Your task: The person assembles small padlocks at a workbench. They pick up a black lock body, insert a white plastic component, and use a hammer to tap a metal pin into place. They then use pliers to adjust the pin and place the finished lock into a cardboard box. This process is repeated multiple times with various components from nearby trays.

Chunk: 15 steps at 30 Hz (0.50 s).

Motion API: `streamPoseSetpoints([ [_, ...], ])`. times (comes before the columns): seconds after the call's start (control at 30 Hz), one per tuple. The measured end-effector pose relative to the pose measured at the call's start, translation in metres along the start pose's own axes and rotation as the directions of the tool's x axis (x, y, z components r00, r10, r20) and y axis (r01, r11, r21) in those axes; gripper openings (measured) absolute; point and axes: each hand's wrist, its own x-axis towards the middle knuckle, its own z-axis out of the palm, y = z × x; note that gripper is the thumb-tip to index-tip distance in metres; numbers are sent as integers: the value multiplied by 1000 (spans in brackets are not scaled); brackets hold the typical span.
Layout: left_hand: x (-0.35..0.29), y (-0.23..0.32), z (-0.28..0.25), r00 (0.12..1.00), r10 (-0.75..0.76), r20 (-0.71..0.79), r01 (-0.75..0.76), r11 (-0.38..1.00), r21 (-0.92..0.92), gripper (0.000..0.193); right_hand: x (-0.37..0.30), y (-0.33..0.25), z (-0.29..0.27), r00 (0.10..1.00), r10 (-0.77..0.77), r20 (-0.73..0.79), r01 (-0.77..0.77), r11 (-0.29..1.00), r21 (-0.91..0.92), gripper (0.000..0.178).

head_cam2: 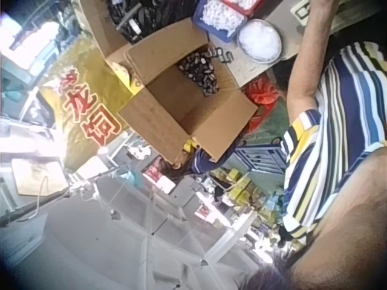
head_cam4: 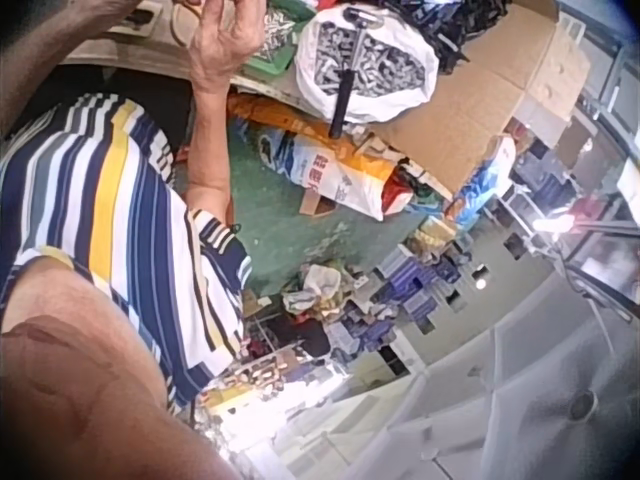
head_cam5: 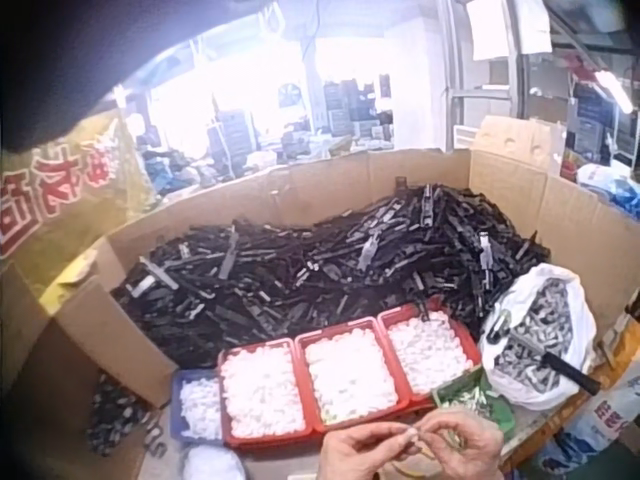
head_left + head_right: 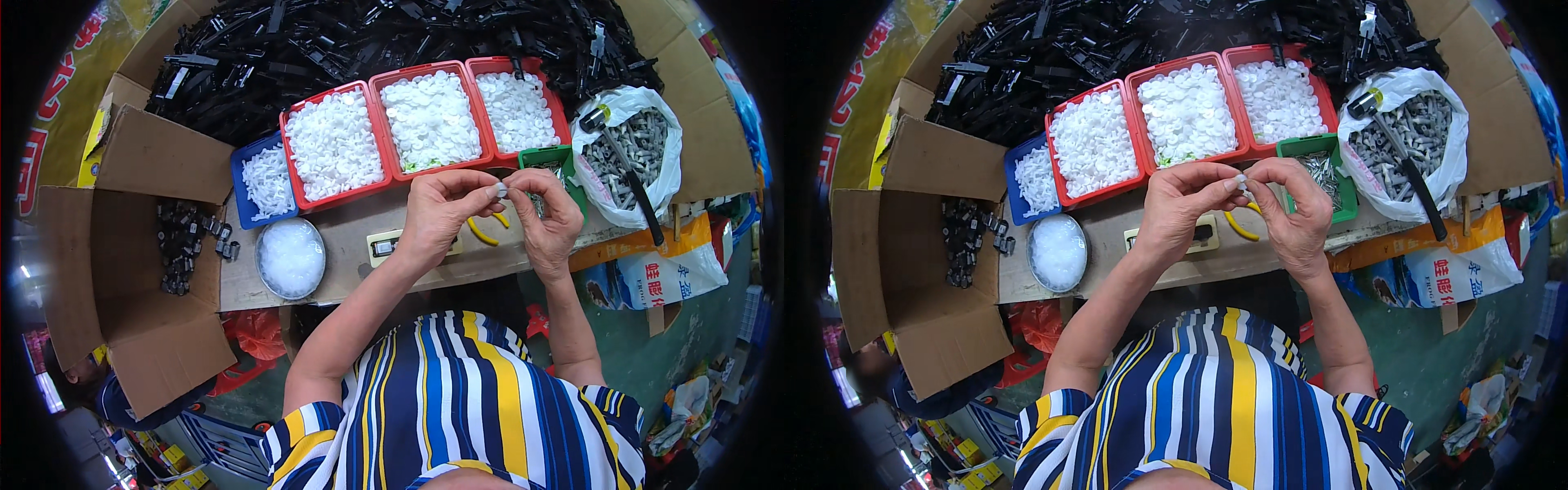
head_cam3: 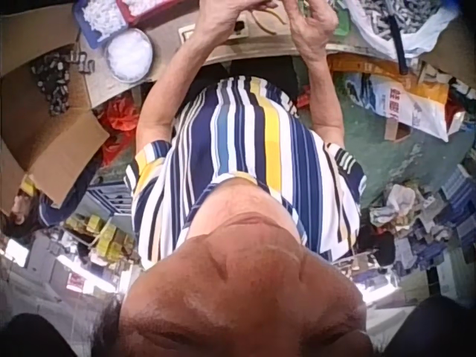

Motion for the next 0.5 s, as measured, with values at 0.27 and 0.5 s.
streamPoseSetpoints([
  [0.27, -7, -3, -3, 994, 107, -9, -106, 993, 46, 19, -3, -7, 6, 964, -256, 76, 266, 899, -349, 14],
  [0.5, -18, 0, -6, 949, 315, -23, -302, 927, 220, 18, -7, -8, 13, 998, 58, -5, -58, 998, 3, 16],
])
